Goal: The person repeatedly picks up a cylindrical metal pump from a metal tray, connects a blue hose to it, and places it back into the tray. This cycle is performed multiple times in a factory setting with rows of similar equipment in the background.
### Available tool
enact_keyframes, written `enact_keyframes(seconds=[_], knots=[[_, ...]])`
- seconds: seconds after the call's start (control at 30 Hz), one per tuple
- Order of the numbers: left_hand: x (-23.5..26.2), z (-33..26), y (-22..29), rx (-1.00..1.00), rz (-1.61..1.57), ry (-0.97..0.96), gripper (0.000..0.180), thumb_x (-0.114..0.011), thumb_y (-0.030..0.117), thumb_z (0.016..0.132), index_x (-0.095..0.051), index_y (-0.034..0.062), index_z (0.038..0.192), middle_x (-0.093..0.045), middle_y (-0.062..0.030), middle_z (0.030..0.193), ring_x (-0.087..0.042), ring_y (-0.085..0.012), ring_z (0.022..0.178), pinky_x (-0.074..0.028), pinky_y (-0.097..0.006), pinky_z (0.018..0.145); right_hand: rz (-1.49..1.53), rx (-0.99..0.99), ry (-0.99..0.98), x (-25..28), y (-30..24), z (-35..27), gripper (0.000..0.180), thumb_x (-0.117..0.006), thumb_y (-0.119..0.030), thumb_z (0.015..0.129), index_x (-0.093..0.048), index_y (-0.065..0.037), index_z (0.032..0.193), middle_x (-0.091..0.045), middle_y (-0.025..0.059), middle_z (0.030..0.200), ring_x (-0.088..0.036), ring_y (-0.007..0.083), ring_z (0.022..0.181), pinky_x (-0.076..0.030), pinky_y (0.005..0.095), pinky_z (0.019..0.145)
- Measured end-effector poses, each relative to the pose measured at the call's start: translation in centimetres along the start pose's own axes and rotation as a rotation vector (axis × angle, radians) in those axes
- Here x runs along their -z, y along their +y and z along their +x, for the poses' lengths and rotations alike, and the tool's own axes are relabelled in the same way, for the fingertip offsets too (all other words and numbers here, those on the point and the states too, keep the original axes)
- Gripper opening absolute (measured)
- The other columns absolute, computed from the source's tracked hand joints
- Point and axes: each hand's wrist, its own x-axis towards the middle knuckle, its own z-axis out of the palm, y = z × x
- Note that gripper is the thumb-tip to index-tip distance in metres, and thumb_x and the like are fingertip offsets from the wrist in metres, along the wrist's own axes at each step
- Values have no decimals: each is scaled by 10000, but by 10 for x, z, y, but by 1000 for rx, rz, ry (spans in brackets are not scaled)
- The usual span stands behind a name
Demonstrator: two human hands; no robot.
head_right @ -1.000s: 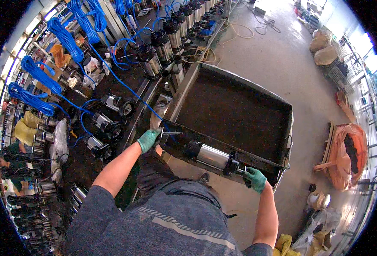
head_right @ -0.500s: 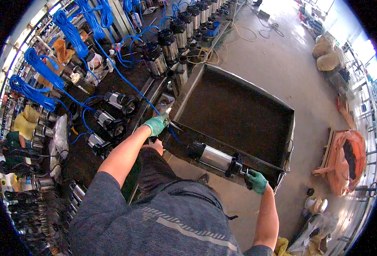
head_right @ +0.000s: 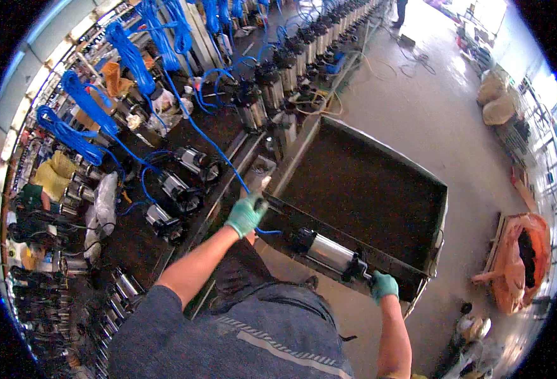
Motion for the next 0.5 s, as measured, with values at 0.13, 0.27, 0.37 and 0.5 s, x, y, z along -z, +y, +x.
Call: enact_keyframes(seconds=[0.13, 0.27, 0.37, 0.5], knots=[[-10, -24, 44, -101, -333, 139, 187, -753, 141, 913, -635, 55, 1030, -645, -121, 818, -640, -258, 706, -520, -384, 663, 407, -59, -45, 1, -3, -15, 276, -673, -337, 977, -699, -85, 1087, -700, 25, 804, -673, 202, 707, -544, 379, 654], [-33, -56, 59, 135, -1034, -82, 165, -636, 144, 1038, -623, 72, 1185, -670, -6, 1014, -621, -110, 926, -540, -290, 767, 1299, -106, -314, 7, 10, -25, 330, -634, -393, 1028, -661, -102, 1182, -594, 5, 714, -531, 145, 557, -418, 308, 492], [-37, -69, 63, 59, -1018, -220, 195, -628, 129, 1042, -612, 63, 1225, -666, -28, 1084, -619, -107, 944, -535, -285, 861, 1678, -159, -323, 0, 8, -30, 321, -584, -396, 1059, -635, -134, 1238, -558, -11, 700, -481, 128, 513, -366, 278, 451], [-37, -81, 71, -43, -817, -218, 202, -615, 153, 1054, -616, 50, 1227, -687, -23, 1057, -644, -135, 986, -511, -275, 913, 1935, -181, -240, 4, -12, -43, 326, -585, -406, 1055, -646, -140, 1233, -618, -7, 789, -522, 132, 571, -406, 276, 493]])
